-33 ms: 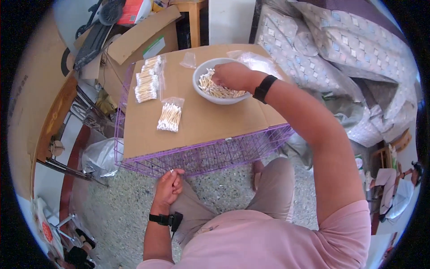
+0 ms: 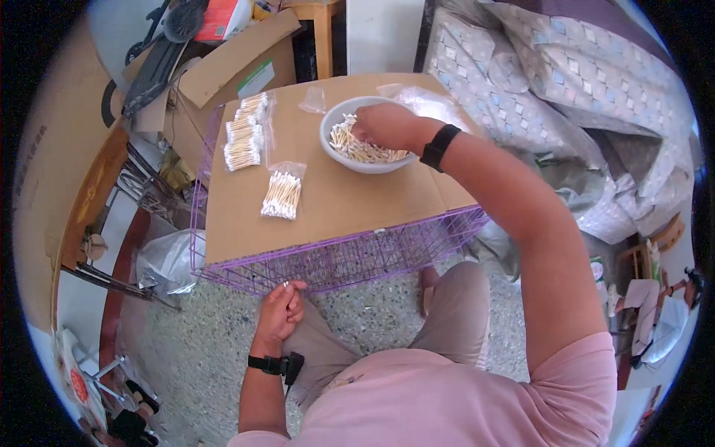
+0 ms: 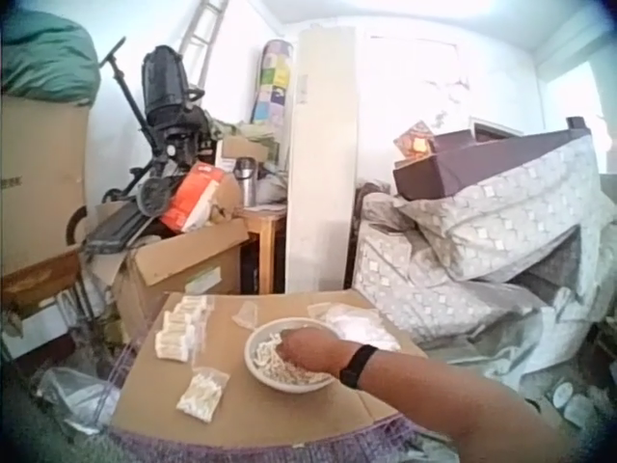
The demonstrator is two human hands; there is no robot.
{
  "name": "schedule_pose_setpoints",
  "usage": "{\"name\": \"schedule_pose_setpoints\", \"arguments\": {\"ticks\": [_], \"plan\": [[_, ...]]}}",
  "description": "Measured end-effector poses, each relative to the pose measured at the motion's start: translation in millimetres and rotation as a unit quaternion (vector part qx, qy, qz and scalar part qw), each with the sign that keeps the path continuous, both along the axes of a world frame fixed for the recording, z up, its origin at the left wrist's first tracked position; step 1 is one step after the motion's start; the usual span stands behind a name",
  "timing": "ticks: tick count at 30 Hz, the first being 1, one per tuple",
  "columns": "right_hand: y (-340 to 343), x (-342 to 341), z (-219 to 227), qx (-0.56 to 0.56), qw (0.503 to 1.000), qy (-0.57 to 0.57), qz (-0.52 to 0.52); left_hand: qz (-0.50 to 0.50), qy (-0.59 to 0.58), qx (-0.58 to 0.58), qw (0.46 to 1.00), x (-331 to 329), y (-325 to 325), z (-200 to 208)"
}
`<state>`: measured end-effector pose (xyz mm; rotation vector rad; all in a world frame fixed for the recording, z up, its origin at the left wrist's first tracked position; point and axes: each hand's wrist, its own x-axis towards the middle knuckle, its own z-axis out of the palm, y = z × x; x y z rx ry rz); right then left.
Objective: The recorder is counting cotton swabs and placing them into small plastic bags.
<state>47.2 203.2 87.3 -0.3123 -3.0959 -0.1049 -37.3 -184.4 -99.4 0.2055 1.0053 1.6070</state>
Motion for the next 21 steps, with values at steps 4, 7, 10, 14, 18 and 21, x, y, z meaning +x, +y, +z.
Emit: {"name": "schedule_pose_setpoints", "arguments": {"ticks": [4,7,10,14,18,21], "plan": [[7.6,8.3,1.0,0.0,0.997,0.054,0.055,-0.014,0.002,0.011,1.0,2.2,2.9,3.0],[4.2,20.5,9.3,-0.061,0.988,0.126,0.057,-0.011,0.021,0.006,1.0,4.5,2.5,3.0],[-8.2,36.8,16.5,-0.183,0.956,0.227,0.043,-0.009,0.054,0.011,0.998,9.1,3.6,8.0],[-54.9,67.8,24.5,-0.346,0.89,0.297,0.017,-0.011,0.104,0.0,0.994,13.9,1.9,6.4],[-113.0,104.1,3.6,-0.533,0.793,0.29,0.055,-0.046,0.173,0.03,0.983,27.8,9.4,24.4],[-151.8,131.1,-21.0,-0.652,0.713,0.256,0.023,-0.058,0.159,0.044,0.985,41.7,21.0,59.4]]}}
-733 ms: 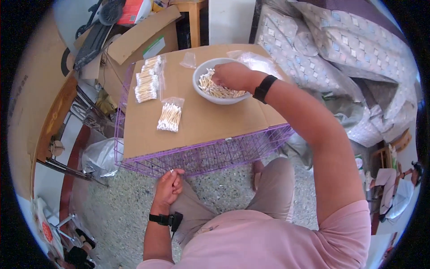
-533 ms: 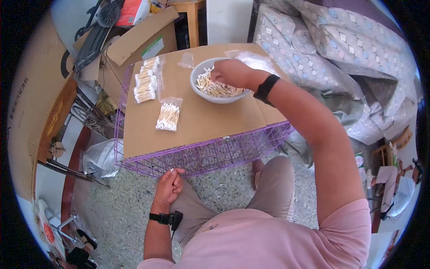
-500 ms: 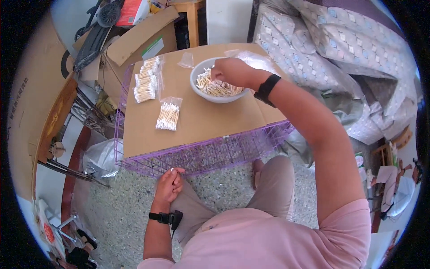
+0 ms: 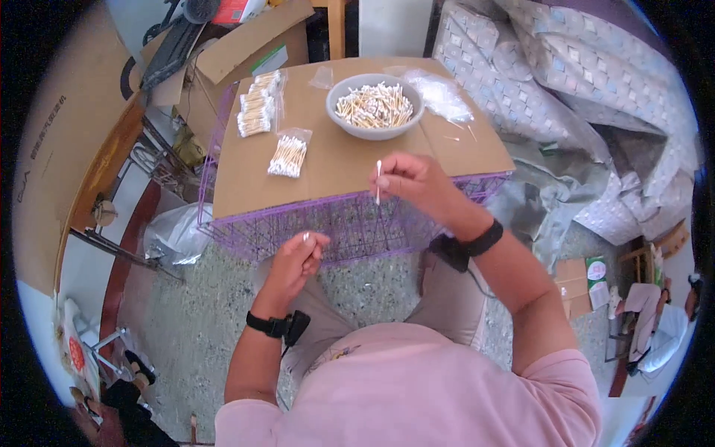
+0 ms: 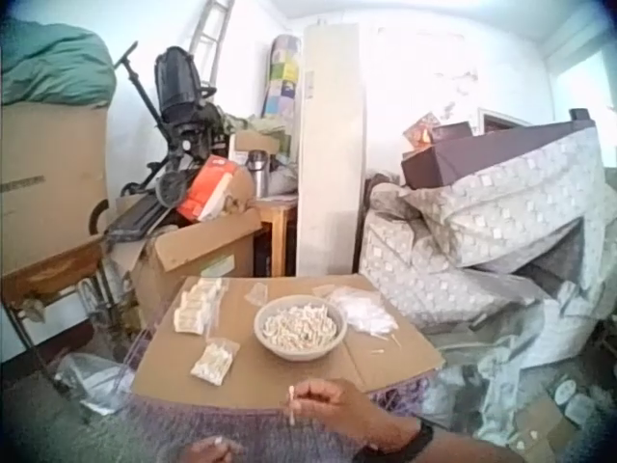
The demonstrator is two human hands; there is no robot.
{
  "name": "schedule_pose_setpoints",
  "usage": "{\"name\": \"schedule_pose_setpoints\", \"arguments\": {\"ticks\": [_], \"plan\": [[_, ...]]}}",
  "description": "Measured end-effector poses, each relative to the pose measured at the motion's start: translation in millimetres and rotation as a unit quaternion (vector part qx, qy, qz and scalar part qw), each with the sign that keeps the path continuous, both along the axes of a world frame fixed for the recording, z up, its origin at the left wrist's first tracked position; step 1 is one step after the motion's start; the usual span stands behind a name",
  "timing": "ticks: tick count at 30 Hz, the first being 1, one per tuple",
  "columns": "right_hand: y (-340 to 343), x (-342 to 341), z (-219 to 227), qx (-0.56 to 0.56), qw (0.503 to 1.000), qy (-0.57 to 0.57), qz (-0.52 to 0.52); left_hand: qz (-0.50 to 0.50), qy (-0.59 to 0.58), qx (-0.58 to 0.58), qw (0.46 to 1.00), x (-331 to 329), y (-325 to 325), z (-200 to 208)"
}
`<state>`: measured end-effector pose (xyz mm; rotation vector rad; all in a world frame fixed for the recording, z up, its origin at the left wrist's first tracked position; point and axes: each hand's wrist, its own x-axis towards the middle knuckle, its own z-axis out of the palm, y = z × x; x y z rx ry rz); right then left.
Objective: The recorder is counting cotton swabs and placing them into small plastic bags.
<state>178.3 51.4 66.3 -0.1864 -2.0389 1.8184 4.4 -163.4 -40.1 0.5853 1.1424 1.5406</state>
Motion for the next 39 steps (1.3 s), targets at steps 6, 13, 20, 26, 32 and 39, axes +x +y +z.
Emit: {"name": "schedule_pose_setpoints", "arguments": {"ticks": [6,13,20,26,32,39], "plan": [[-57.5,28.3,-38.9,-0.165,0.986,-0.015,0.012,-0.026,0.003,0.059,0.998,45.9,20.8,61.2],[-85.6,52.3,-48.4,-0.216,0.976,-0.012,0.031,-0.058,-0.015,0.084,0.995,71.6,22.0,54.9],[-99.8,63.1,-56.7,-0.257,0.965,-0.006,0.044,-0.073,-0.015,0.087,0.993,85.5,15.8,52.4],[-102.2,75.0,-56.8,-0.258,0.964,-0.024,0.054,-0.083,-0.04,0.116,0.989,91.3,15.5,56.6],[-99.3,80.1,-61.0,-0.249,0.967,-0.004,0.05,-0.056,-0.068,0.082,0.993,99.6,17.3,61.5],[-99.4,80.7,-64.2,-0.251,0.967,0.0,0.05,-0.085,-0.054,0.112,0.989,97.4,18.3,54.3]]}}
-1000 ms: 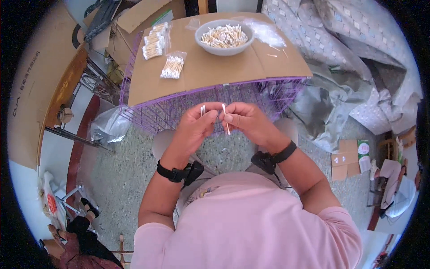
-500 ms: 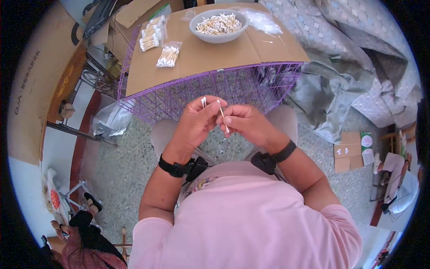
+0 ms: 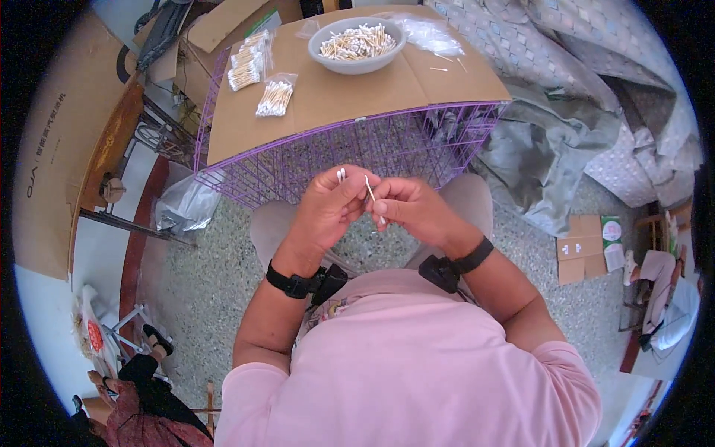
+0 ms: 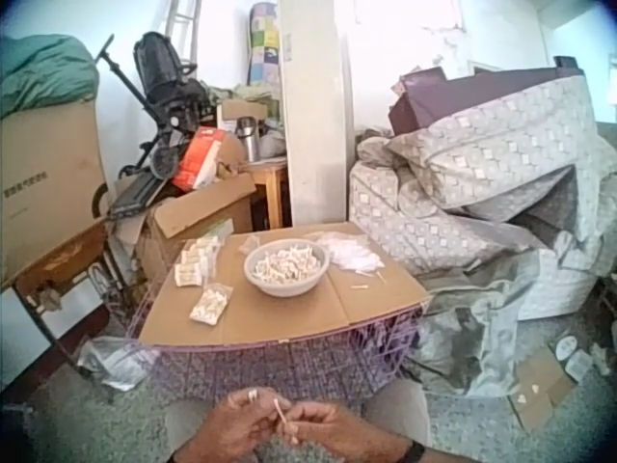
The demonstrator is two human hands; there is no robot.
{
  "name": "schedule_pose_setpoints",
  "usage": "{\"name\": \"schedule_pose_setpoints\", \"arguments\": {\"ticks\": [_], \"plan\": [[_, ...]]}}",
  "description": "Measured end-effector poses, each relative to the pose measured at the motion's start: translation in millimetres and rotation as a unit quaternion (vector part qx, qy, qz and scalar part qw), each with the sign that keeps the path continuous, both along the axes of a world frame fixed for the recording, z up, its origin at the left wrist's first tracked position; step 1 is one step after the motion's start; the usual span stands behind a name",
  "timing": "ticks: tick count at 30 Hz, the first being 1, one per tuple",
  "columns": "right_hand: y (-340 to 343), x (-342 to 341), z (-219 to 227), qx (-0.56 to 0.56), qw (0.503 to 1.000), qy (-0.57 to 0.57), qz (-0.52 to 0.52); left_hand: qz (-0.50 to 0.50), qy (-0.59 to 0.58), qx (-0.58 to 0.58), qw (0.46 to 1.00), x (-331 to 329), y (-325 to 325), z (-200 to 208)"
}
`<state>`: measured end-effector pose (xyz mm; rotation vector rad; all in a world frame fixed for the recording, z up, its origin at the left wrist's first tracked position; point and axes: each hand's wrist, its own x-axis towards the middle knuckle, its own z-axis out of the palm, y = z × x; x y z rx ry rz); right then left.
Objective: The recorder is counting cotton swabs and placing them into small plastic bags.
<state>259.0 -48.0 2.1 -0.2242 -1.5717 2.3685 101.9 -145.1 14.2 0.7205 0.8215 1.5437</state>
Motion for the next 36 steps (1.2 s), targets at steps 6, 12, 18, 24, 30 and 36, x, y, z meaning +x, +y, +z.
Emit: {"name": "schedule_pose_setpoints", "arguments": {"ticks": [6,12,18,24,30,36], "plan": [[0.7,-0.8,-4.2,0.063,0.996,-0.008,-0.056,0.025,0.088,-0.016,0.996,2.0,-0.2,-0.8],[0.1,-4.3,-1.3,0.05,0.998,0.0,-0.049,0.048,0.092,-0.025,0.994,5.0,2.7,0.1],[1.7,-4.1,2.4,0.042,0.998,0.003,-0.045,0.051,0.07,-0.037,0.996,4.1,4.6,-2.0],[5.8,-6.4,-7.2,0.037,0.998,0.003,-0.055,0.016,0.087,-0.028,0.996,-4.3,4.5,-11.0],[7.4,-7.1,13.7,0.066,0.986,-0.016,-0.151,0.045,0.07,-0.062,0.995,-0.4,4.9,-7.2],[16.1,-4.9,19.0,0.121,0.986,-0.02,-0.113,-0.017,0.139,-0.077,0.987,2.1,2.4,-6.3]]}}
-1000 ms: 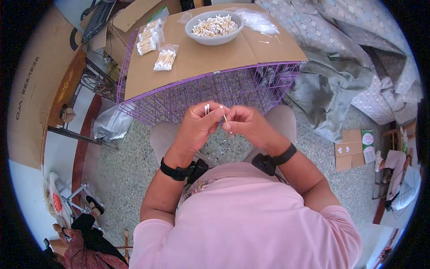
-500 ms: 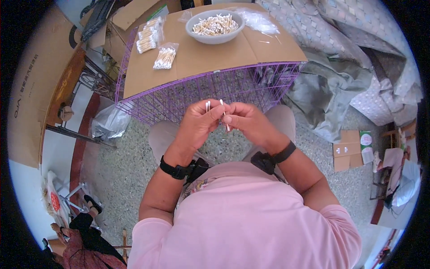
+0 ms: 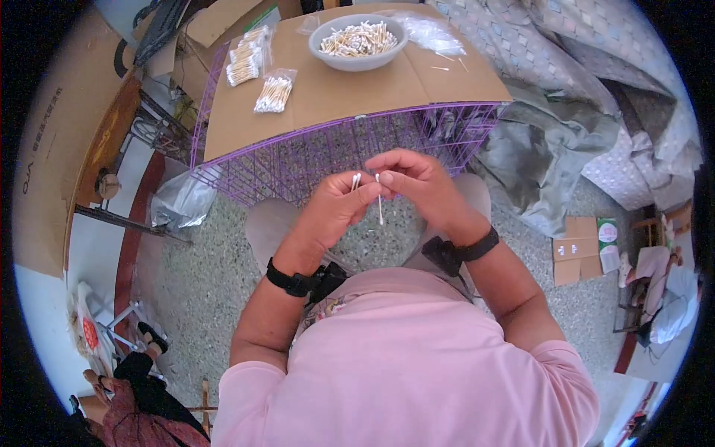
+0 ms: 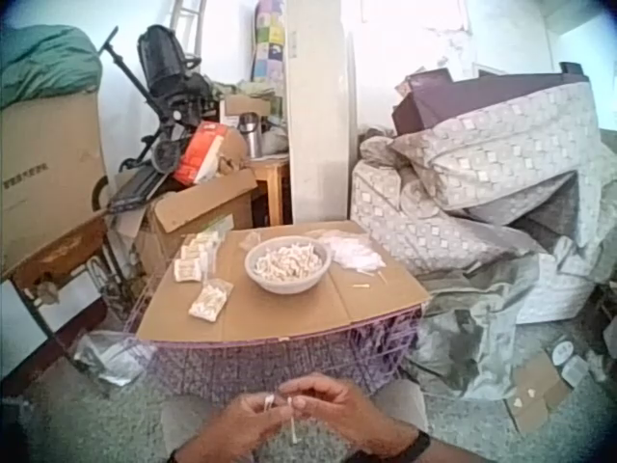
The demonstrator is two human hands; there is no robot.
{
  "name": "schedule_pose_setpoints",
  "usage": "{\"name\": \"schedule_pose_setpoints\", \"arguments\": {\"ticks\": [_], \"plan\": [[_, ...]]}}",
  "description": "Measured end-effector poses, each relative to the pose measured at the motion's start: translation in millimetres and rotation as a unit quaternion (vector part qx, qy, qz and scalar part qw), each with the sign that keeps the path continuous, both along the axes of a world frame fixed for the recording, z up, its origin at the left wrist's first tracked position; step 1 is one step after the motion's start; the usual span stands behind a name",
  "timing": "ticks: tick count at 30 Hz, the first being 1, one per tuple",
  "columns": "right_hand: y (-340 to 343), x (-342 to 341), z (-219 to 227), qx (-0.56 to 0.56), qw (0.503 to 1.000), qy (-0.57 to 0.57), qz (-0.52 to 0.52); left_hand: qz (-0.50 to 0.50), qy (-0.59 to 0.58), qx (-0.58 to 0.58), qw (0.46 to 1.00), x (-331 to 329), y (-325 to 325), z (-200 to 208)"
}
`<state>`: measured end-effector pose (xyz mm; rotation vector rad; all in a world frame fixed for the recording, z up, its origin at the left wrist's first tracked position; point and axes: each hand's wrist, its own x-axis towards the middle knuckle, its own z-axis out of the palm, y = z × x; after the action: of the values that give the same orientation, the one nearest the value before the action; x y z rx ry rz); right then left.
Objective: The recorder is counting cotton swabs and placing them into small plastic bags.
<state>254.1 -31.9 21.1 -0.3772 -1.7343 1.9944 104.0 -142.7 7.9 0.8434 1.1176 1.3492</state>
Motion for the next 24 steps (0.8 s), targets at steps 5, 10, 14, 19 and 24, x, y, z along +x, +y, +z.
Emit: {"name": "schedule_pose_setpoints", "arguments": {"ticks": [5,10,14,19,24], "plan": [[4.6,1.3,-6.0,0.012,0.999,0.028,0.009,0.004,-0.016,0.003,1.0,3.5,0.9,-2.5],[13.9,2.7,-10.7,-0.061,0.995,0.053,-0.056,0.029,-0.11,-0.013,0.993,-0.4,-0.8,-0.7],[16.3,5.3,-14.7,-0.141,0.983,0.074,-0.09,0.046,-0.153,0.017,0.987,-2.6,-1.1,1.7],[12.4,7.1,-25.0,-0.151,0.982,0.066,-0.088,0.09,-0.154,0.074,0.981,-3.0,-1.5,2.6],[6.1,6.3,-31.8,-0.149,0.985,0.047,-0.076,0.093,-0.158,0.083,0.98,-4.2,-0.9,-0.2]]}}
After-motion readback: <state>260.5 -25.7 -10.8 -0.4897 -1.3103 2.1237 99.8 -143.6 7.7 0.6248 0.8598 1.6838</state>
